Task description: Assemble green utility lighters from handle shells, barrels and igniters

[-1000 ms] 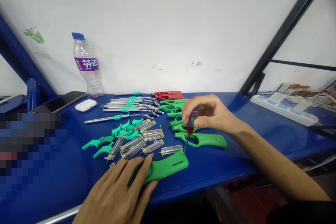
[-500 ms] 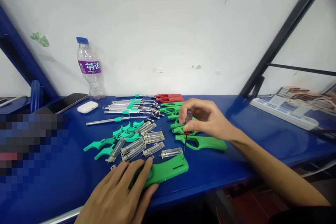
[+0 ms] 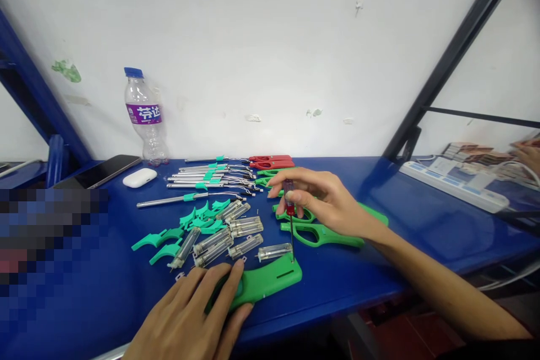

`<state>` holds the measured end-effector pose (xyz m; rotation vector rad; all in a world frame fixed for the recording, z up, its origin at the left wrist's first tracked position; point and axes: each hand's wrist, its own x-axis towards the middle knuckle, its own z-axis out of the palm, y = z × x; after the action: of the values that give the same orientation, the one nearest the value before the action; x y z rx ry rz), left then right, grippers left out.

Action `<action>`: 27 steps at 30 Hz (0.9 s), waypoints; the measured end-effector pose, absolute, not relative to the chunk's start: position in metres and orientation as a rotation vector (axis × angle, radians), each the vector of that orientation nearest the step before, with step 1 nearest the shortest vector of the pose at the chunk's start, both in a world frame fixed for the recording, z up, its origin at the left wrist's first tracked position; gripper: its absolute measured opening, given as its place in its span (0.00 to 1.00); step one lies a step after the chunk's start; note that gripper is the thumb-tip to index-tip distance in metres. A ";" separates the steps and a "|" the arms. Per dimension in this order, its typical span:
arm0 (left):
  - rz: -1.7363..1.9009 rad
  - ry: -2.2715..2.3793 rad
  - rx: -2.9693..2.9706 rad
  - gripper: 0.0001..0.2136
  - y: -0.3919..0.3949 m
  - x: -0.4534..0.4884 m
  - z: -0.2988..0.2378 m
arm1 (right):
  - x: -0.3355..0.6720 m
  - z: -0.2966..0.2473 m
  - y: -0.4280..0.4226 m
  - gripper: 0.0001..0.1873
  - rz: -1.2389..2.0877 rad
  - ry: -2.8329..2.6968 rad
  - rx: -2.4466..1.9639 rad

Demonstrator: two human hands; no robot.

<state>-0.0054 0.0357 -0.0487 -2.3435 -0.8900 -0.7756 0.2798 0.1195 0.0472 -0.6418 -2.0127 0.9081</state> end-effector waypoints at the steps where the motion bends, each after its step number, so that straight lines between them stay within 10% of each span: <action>1: -0.787 -0.884 -2.341 0.19 0.036 -0.005 -0.048 | 0.279 0.047 0.119 0.11 0.936 -2.006 -0.644; 27: -0.782 -0.945 -2.371 0.19 0.033 -0.007 -0.052 | 0.297 0.050 0.128 0.09 1.510 -1.949 -0.234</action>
<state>-0.0065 0.0334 -0.0523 -2.3715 -0.9446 -0.7824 0.2974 0.1282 0.0500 -0.2345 -1.9493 1.5097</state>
